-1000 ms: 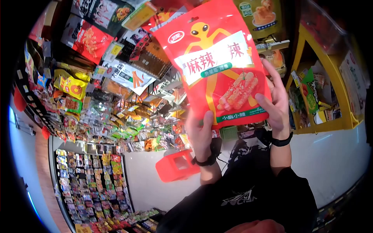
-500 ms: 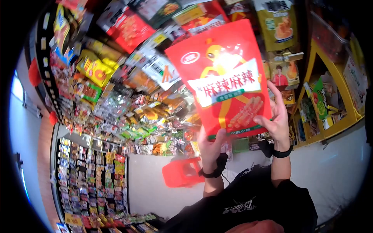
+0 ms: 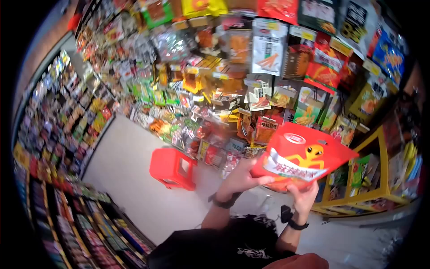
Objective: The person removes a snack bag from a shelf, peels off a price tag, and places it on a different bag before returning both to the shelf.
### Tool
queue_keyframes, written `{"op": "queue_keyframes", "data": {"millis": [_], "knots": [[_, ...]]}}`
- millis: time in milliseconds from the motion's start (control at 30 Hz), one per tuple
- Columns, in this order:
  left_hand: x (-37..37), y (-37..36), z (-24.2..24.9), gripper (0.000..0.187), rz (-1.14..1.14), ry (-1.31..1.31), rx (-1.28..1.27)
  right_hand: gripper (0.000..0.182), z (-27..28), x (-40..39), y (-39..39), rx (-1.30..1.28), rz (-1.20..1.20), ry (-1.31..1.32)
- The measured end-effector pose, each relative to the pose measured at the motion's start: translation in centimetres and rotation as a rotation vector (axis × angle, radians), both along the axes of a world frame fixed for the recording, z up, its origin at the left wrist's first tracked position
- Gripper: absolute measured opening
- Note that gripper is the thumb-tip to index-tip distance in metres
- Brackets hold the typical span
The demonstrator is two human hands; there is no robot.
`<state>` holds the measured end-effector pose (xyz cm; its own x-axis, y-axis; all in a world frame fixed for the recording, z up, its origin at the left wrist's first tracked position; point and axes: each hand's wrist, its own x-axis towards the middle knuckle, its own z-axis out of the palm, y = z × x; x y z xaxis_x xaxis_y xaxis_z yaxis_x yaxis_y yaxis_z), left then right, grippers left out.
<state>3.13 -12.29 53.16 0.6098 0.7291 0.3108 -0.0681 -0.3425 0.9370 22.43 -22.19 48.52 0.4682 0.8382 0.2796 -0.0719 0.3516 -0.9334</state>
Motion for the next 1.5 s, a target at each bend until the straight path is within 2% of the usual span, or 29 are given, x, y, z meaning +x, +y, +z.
{"op": "queue_keyframes", "data": {"millis": [200,300,400,467,533,667,767,833,867,900,933,967,1067,1200,1333,1500], "knots": [[-4.1,-4.1,-3.0,0.038,-0.069,-0.031,-0.165,0.053,-1.2,-4.1,-5.4,-0.057,-0.024,0.047],[-6.9,-6.6,-4.0,0.037,-0.054,0.022,-0.208,0.054,-2.3,-5.5,-8.0,-0.110,0.144,0.080],[-10.3,-9.4,-4.2,0.035,-0.008,0.124,-0.232,0.064,-3.2,-8.1,-9.5,-0.190,0.329,0.168],[-12.0,-11.2,-6.1,0.036,0.007,0.053,-0.223,0.068,-4.6,-9.3,-10.2,-0.242,0.411,0.198],[-12.9,-12.5,-7.3,0.039,-0.009,-0.073,-0.296,0.066,-5.2,-9.9,-10.4,-0.299,0.424,0.164],[-14.9,-13.8,-9.2,0.044,0.041,-0.123,-0.368,0.061,-4.4,-11.9,-9.2,-0.374,0.487,0.011],[-15.7,-14.5,-9.6,0.046,0.124,-0.213,-0.439,0.056,-3.8,-13.3,-7.7,-0.315,0.561,-0.097],[-16.1,-15.1,-9.6,0.047,0.259,-0.218,-0.446,0.054,-4.7,-13.3,-6.6,-0.297,0.640,-0.147],[-16.2,-15.3,-9.9,0.047,0.325,-0.222,-0.434,0.051,-4.3,-13.7,-6.3,-0.309,0.677,-0.076],[-16.3,-15.5,-9.9,0.046,0.387,-0.226,-0.424,0.052,-3.3,-13.8,-5.7,-0.290,0.733,-0.188],[-16.2,-15.9,-9.1,0.050,0.421,-0.264,-0.533,0.052,-3.3,-13.9,-5.4,-0.282,0.754,-0.217],[-16.2,-15.9,-9.4,0.049,0.408,-0.231,-0.494,0.053,-3.4,-13.9,-5.3,-0.274,0.775,-0.247],[-16.2,-16.1,-10.7,0.048,0.384,-0.163,-0.423,0.052,-2.3,-14.9,-5.7,-0.292,0.738,-0.065],[-15.6,-16.1,-10.7,0.049,0.338,-0.167,-0.483,0.055,-4.2,-14.1,-6.6,-0.369,0.692,-0.125],[-16.1,-15.2,-9.9,0.054,0.278,-0.118,-0.495,0.053,-4.5,-14.8,-7.1,-0.334,0.615,0.012],[-16.5,-14.6,-13.0,0.057,0.295,-0.145,-0.495,0.049,-4.5,-14.3,-6.0,-0.322,0.642,-0.220]]}}
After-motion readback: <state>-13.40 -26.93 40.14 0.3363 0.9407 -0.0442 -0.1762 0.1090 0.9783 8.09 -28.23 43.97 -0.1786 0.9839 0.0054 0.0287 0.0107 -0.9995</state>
